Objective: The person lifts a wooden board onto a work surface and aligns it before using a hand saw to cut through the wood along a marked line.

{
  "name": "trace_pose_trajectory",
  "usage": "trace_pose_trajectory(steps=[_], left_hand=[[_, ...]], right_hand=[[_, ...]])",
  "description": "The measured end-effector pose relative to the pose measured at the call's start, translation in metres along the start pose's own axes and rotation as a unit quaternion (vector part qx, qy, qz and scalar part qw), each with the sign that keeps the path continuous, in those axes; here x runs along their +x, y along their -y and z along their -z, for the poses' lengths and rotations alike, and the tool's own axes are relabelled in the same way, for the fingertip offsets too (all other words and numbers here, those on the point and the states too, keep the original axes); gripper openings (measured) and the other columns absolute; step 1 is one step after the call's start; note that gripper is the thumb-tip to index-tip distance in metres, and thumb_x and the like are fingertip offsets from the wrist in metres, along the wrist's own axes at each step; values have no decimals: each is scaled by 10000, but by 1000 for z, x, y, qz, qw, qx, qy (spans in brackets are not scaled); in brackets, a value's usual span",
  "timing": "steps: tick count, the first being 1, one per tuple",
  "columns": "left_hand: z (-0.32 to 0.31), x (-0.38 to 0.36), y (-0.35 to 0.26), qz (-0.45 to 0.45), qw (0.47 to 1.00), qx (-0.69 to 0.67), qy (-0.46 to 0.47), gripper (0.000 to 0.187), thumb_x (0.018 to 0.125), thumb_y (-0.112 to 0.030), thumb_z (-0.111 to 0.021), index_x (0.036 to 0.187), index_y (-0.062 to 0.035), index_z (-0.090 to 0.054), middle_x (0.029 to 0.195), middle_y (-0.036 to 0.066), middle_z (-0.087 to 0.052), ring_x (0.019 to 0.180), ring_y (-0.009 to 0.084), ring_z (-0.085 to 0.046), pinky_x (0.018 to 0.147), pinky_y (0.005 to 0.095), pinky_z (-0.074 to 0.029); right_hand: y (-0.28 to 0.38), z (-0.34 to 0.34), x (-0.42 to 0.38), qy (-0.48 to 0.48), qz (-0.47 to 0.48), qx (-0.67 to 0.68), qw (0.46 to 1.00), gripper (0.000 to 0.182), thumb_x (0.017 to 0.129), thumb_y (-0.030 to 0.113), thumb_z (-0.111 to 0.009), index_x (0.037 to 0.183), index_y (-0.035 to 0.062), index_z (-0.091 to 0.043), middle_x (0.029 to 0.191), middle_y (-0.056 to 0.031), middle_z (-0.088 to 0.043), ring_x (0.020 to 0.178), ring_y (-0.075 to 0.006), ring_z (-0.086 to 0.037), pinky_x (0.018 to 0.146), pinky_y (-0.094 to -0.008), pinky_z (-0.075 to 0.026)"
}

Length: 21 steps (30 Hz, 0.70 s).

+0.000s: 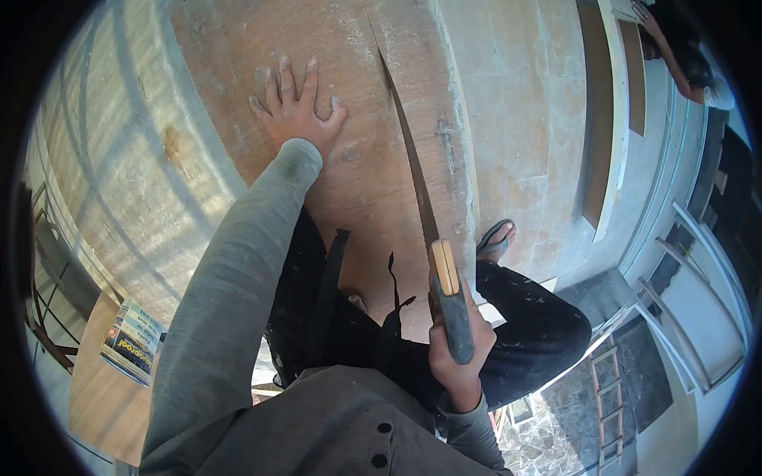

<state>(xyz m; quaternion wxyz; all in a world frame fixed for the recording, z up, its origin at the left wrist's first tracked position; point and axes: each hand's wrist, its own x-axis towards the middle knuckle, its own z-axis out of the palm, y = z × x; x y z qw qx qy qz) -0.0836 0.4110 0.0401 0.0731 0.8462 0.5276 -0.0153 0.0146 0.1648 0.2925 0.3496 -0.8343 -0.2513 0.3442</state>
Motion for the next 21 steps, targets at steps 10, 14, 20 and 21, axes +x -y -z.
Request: trace_pose_trajectory(steps=[10, 14, 20, 21], left_hand=[[3, -5, -2, -5, 1000, 2, 14, 749, 861, -547, -527, 1554, -367, -304, 1669, 65, -145, 1520, 343, -147, 1165, 684, -57], [-1, -6, -3, -8, 1000, -2, 7, 755, 855, -551, -528, 1553, -368, -305, 1670, 56, -142, 1518, 343, -154, 1165, 685, -60], [-3, -7, 0, -2, 1000, -15, -2, 749, 857, -545, -526, 1552, -371, -308, 1668, 48, -152, 1518, 343, -153, 1166, 687, -57], [-2, -9, 1, -3, 1000, -6, 1, 747, 857, -544, -526, 1551, -372, -309, 1667, 49, -154, 1518, 343, -154, 1166, 687, -58]], right_hand=[[29, 9, 10, 30, -5, -74, 997, 619, 736, -74, -479, 1348, -30, -566, 860, -106, -673, 753, -125, -639, 767, -243, -492], [-8, -8, 62, 79, -15, 0, 997, 529, 765, -48, -533, 1291, -48, -587, 799, -75, -632, 711, -110, -565, 714, -234, -474], [-6, 17, -22, 23, -11, -84, 996, 574, 754, -37, -519, 1326, -38, -579, 831, -127, -668, 760, -133, -661, 746, -263, -503], [1, 24, -21, 34, -52, -31, 998, 571, 756, -32, -521, 1325, -42, -578, 812, -111, -661, 739, -126, -642, 737, -263, -503]])
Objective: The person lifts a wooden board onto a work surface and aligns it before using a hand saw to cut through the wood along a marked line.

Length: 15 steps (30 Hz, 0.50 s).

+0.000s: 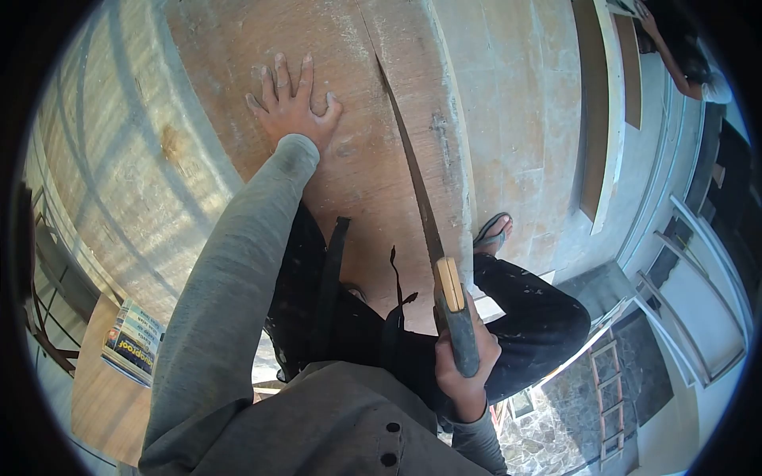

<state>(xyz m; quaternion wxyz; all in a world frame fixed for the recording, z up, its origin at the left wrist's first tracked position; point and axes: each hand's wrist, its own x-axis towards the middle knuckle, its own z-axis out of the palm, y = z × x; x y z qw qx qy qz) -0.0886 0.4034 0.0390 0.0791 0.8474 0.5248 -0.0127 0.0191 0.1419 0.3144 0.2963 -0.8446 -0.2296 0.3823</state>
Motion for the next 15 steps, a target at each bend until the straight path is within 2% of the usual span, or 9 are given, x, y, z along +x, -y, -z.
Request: trace_pose_trajectory(steps=[3, 5, 6, 7, 9, 11, 12, 13, 15], left_hand=[[3, 2, -4, -9, 1000, 18, 14, 747, 872, -571, -501, 1558, -381, -278, 1672, 39, -125, 1524, 331, -130, 1170, 683, -51], [4, 5, -2, 11, 999, 43, 24, 749, 886, -599, -476, 1567, -389, -244, 1678, 29, -93, 1530, 318, -106, 1173, 680, -43], [2, 6, -1, 3, 999, 34, 19, 746, 887, -597, -474, 1566, -386, -249, 1677, 31, -100, 1531, 319, -106, 1172, 681, -45], [2, 4, -1, -2, 1000, 24, 17, 743, 887, -596, -472, 1565, -384, -254, 1676, 33, -108, 1531, 320, -107, 1171, 682, -46], [4, 2, -5, -7, 999, 31, 29, 740, 889, -595, -469, 1565, -382, -256, 1674, 36, -117, 1531, 322, -108, 1171, 683, -49], [3, 3, 1, 12, 998, 46, 41, 738, 891, -594, -467, 1565, -380, -258, 1673, 38, -126, 1531, 323, -108, 1170, 684, -53], [3, 1, 1, 7, 999, 26, 22, 743, 876, -571, -494, 1559, -376, -279, 1672, 42, -132, 1524, 333, -128, 1172, 678, -57], [2, 4, -2, -7, 1000, 3, -2, 748, 861, -547, -521, 1554, -371, -300, 1670, 47, -139, 1518, 343, -147, 1175, 672, -61], [0, 7, -2, -11, 1000, 7, -9, 747, 861, -548, -521, 1553, -372, -300, 1671, 45, -139, 1518, 343, -148, 1175, 671, -61]], right_hand=[[-7, -17, 57, 37, -52, 67, 996, 545, 769, -14, -537, 1311, -57, -578, 762, -70, -634, 684, -104, -573, 713, -255, -495], [-18, -47, 115, 49, -7, 58, 997, 522, 781, -13, -545, 1299, -67, -578, 726, -48, -603, 655, -94, -516, 687, -240, -478], [-7, -39, 112, 60, -34, 75, 995, 527, 790, -28, -526, 1314, -57, -576, 794, -68, -662, 702, -105, -594, 723, -251, -493], [-6, -34, 91, 62, -38, 75, 994, 527, 790, -28, -526, 1314, -57, -576, 794, -68, -662, 702, -105, -594, 723, -251, -493], [-1, -27, 30, -11, 32, -31, 999, 545, 792, -34, -498, 1331, -45, -573, 905, -91, -718, 788, -131, -671, 771, -263, -506], [6, -19, 9, -28, -3, 10, 1000, 589, 763, -37, -502, 1348, -36, -567, 1007, -156, -729, 895, -154, -706, 828, -282, -509], [6, -12, 19, 12, 21, 10, 1000, 607, 749, -35, -515, 1354, -36, -561, 961, -153, -711, 877, -149, -687, 825, -290, -505], [4, -13, 36, 62, -62, 27, 996, 598, 753, -29, -521, 1350, -35, -563, 872, -114, -675, 787, -132, -638, 787, -276, -495], [7, -26, 66, 141, 29, 42, 989, 562, 767, -27, -527, 1326, -40, -577, 762, -79, -607, 680, -112, -553, 702, -244, -471]])
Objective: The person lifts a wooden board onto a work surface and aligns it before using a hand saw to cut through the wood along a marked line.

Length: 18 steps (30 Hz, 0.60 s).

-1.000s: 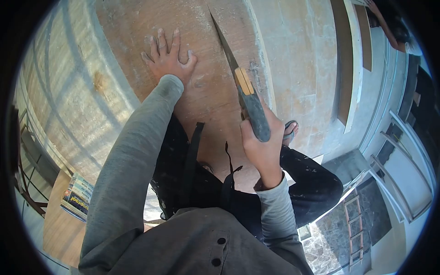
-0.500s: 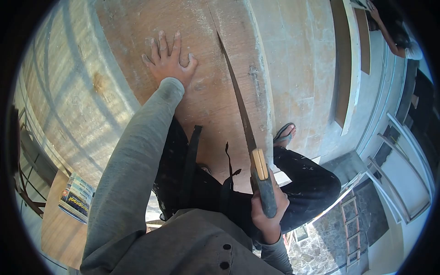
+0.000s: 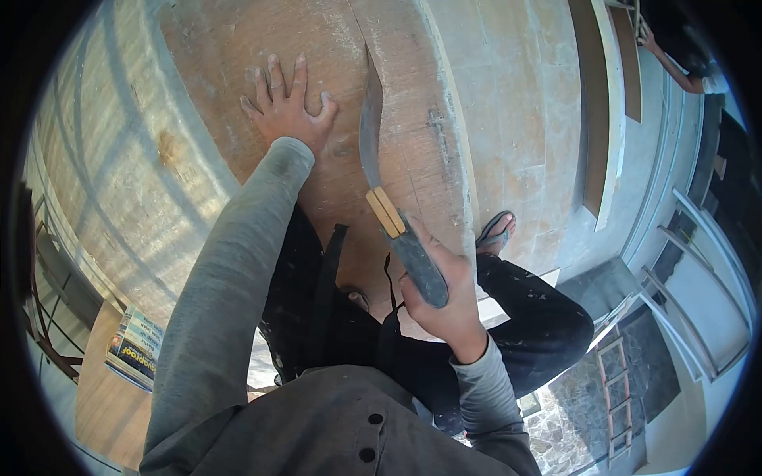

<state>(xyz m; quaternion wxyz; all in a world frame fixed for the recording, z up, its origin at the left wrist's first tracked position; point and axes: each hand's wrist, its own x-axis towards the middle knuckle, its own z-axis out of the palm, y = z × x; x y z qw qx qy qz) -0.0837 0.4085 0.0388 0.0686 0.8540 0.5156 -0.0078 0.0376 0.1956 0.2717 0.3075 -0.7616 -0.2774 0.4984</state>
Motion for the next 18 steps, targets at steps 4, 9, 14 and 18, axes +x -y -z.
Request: trace_pose_trajectory(steps=[4, 9, 14, 18], left_hand=[[4, -2, 0, -1, 1000, 20, -8, 733, 888, -578, -483, 1561, -377, -272, 1672, 43, -135, 1523, 333, -138, 1166, 690, -55], [-2, 4, 4, 15, 999, 23, 18, 738, 881, -587, -494, 1557, -375, -287, 1670, 47, -143, 1518, 333, -152, 1162, 694, -57], [-5, 4, 1, 2, 1000, 19, -18, 742, 879, -598, -487, 1556, -370, -290, 1670, 44, -145, 1520, 333, -147, 1161, 696, -58], [-1, 7, -1, 4, 1000, 18, -14, 743, 885, -599, -474, 1562, -365, -277, 1670, 46, -144, 1522, 338, -133, 1164, 691, -60]], right_hand=[[3, 14, -35, -75, -95, 17, 993, 564, 761, -24, -513, 1321, -43, -583, 785, -72, -642, 677, -109, -564, 698, -233, -479], [-10, 8, -58, -156, -20, -5, 988, 616, 718, -26, -492, 1328, -58, -572, 853, -114, -691, 726, -108, -620, 736, -240, -499], [-22, 0, 11, -141, 19, -21, 990, 101, 800, -10, -543, 876, -34, -605, 624, -36, -538, 586, -106, -496, 659, -249, -477], [10, 2, -77, -157, -35, -119, 980, 588, 747, -44, -486, 1327, -35, -586, 1071, -201, -726, 951, -199, -725, 831, -296, -522]])
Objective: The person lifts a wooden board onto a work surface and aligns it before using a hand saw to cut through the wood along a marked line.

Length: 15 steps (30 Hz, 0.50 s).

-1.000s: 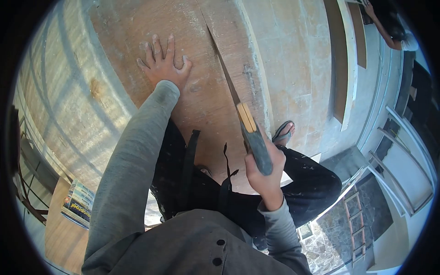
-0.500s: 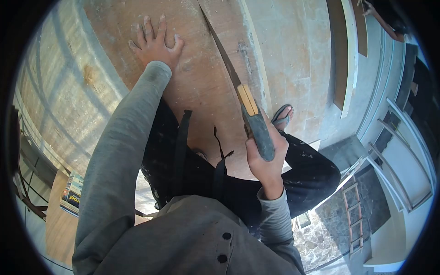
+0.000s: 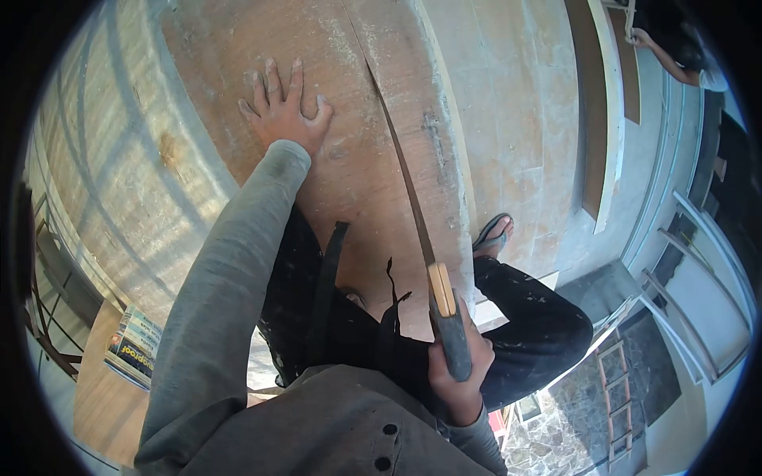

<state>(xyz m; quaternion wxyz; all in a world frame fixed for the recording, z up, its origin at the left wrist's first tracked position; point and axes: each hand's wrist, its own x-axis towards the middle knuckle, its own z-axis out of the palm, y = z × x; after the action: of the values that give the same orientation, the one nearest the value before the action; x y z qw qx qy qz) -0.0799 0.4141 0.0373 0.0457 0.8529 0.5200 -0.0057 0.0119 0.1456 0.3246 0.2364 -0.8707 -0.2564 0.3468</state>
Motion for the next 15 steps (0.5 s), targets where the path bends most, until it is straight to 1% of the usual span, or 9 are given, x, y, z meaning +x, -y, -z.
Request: trace_pose_trajectory(steps=[2, 3, 4, 8, 10, 12, 13, 14, 15], left_hand=[[3, -18, 4, 0, 999, -3, 38, 740, 887, -594, -472, 1563, -364, -276, 1669, 47, -146, 1523, 338, -129, 1165, 689, -59], [2, -18, 4, -6, 999, -3, 37, 740, 888, -591, -471, 1564, -365, -274, 1670, 45, -142, 1524, 336, -124, 1166, 687, -55], [-1, -9, 3, -4, 1000, -1, 20, 739, 889, -588, -470, 1565, -366, -272, 1671, 44, -139, 1525, 334, -120, 1167, 686, -50], [1, -23, -5, -11, 1000, -9, 26, 740, 891, -592, -465, 1566, -365, -267, 1673, 41, -128, 1525, 331, -119, 1169, 682, -44], [2, -8, 1, 8, 999, 23, 38, 743, 893, -600, -457, 1569, -368, -256, 1673, 39, -123, 1525, 329, -119, 1170, 679, -44], [1, 5, 3, 14, 999, 23, 24, 745, 894, -603, -455, 1570, -368, -251, 1673, 38, -123, 1525, 328, -118, 1171, 679, -44], [3, -9, 1, 3, 999, 19, 40, 746, 895, -607, -453, 1571, -368, -246, 1673, 38, -123, 1525, 327, -118, 1171, 678, -44], [3, -17, 1, -4, 999, 20, 50, 746, 895, -607, -453, 1571, -368, -246, 1673, 38, -123, 1525, 327, -118, 1171, 678, -44], [1, -16, 2, -6, 999, 15, 42, 748, 896, -608, -453, 1572, -368, -244, 1674, 36, -123, 1525, 327, -119, 1171, 678, -46]], right_hand=[[-8, 12, 1, -6, -7, 86, 996, 583, 745, -33, -492, 1319, -41, -591, 960, -155, -717, 819, -168, -699, 769, -291, -522], [-7, 18, 17, 49, -78, 107, 990, 569, 752, -32, -500, 1313, -53, -589, 816, -93, -641, 704, -125, -601, 710, -272, -498], [-9, 4, 41, 27, -58, 140, 988, 551, 753, -34, -519, 1299, -61, -590, 707, -39, -534, 625, -99, -479, 644, -241, -457], [-17, -5, 39, 57, -38, 124, 990, 541, 742, -42, -544, 1280, -51, -596, 679, -54, -528, 589, -106, -440, 618, -238, -444], [0, 6, -1, 13, 10, 50, 999, 586, 735, -33, -540, 1320, -67, -570, 885, -133, -703, 761, -124, -656, 777, -229, -495], [-8, 7, -11, -10, -13, 134, 991, 602, 735, -34, -526, 1335, -77, -556, 1022, -170, -727, 907, -145, -699, 849, -236, -489], [-8, 8, 2, 17, -54, 157, 986, 584, 749, -36, -511, 1329, -65, -566, 926, -128, -717, 819, -126, -664, 796, -249, -499], [0, 0, 35, 30, -67, 147, 986, 216, 814, 13, -511, 966, -70, -640, 739, -38, -602, 632, -93, -510, 643, -233, -452], [-3, -22, 68, 11, -10, 137, 991, 48, 816, 1, -527, 815, -36, -558, 623, -11, -506, 573, -87, -449, 573, -243, -396]])
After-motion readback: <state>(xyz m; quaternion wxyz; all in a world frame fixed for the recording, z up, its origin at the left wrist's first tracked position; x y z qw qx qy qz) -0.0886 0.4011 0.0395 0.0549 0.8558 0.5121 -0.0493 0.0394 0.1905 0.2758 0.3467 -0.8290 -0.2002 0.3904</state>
